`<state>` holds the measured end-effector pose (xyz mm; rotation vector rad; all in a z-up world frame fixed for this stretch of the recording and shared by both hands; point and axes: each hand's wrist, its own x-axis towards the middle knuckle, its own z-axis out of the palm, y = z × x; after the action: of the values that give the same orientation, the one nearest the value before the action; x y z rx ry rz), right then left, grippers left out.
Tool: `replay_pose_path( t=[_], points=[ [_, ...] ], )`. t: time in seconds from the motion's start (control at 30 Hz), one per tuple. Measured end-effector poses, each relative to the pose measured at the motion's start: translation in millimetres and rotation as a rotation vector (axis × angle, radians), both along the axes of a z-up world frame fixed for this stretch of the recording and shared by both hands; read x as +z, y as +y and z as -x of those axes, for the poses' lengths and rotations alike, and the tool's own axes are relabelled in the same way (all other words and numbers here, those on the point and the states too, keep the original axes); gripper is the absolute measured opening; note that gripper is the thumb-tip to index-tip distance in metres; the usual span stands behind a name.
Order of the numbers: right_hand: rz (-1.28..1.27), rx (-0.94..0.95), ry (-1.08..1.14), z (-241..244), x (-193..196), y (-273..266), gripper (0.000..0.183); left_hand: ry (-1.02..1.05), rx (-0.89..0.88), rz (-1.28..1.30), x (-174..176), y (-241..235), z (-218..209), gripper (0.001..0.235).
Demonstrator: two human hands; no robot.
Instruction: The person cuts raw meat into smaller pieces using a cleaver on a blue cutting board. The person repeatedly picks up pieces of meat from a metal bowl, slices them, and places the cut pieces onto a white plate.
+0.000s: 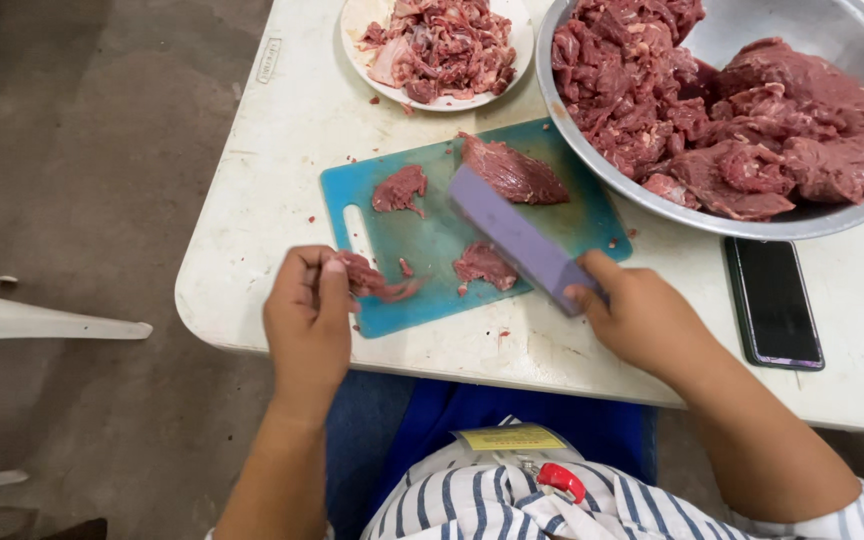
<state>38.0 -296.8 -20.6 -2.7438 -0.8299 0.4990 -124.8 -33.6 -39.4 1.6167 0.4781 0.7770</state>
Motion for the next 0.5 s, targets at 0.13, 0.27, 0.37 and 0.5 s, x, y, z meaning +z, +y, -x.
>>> replay_pose_path(
  t=[0.13, 0.27, 0.37, 0.5],
  points=[
    [-0.205, -0.039, 0.029, -10, -4, -5, 0.024, 0.045, 0.007, -0.229, 34, -2, -1, 0.009],
    [-0.318, -0.075, 0.108, -12, -15, -13, 0.02, 0.005, -0.003, -0.304, 45, 1, -19, 0.007],
    [-0.434, -0.114, 0.115, -23, -36, -21, 0.014, -0.071, 0.005, -0.484, 52, 11, -35, 0.008],
    [-0.817, -0.255, 0.546, -31, -56, -28, 0.009, 0.222, -0.039, -0.864, 34, 21, -57, 0.031]
  ],
)
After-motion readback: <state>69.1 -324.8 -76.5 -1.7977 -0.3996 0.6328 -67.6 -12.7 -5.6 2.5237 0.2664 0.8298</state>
